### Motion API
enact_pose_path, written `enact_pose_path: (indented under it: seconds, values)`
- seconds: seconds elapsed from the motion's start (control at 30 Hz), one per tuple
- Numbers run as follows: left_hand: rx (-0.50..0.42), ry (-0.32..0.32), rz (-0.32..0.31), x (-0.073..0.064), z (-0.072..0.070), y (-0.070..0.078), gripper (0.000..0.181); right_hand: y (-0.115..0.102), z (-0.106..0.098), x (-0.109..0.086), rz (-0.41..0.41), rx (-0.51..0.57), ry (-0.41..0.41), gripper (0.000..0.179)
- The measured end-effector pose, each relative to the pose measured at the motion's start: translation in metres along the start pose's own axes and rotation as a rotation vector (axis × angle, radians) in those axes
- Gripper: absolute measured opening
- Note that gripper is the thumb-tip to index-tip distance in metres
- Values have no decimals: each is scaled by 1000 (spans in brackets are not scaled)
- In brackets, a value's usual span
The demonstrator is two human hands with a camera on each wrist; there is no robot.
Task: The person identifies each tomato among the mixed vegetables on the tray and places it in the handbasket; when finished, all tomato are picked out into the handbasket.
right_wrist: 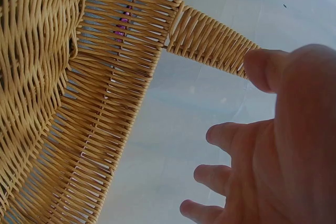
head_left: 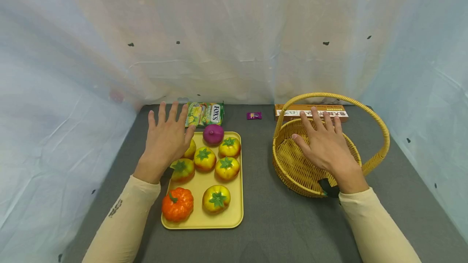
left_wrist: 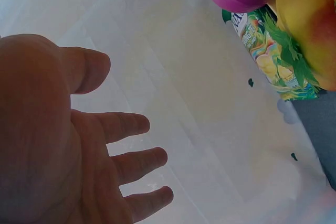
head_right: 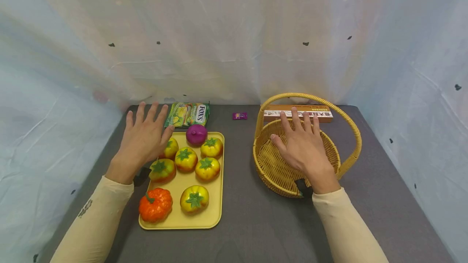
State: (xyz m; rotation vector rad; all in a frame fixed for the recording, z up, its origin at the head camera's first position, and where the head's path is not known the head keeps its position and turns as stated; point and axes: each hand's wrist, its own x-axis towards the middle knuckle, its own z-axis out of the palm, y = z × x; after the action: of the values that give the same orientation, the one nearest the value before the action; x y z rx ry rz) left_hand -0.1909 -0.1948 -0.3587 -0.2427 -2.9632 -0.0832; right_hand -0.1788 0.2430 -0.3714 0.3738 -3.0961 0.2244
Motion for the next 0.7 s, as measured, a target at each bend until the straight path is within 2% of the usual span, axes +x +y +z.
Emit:
enact_pose_path:
  seconds: [0.27,0.4,0.57,0.7]
  values:
    - [-10,-18,-5,-1,-3,0,72,0,-2,-1,-6,2,-4,84]
    - [-38,-38,-11,-4,-7,-8,72,1,-7,-4,-26,21,-13,84]
    - [-101,-50,-3,-14,-12,-37,70,9,-21,-21,-97,149,-18,83]
    - [-193,-20,85,-29,-12,-73,66,21,-34,-39,-176,273,13,79]
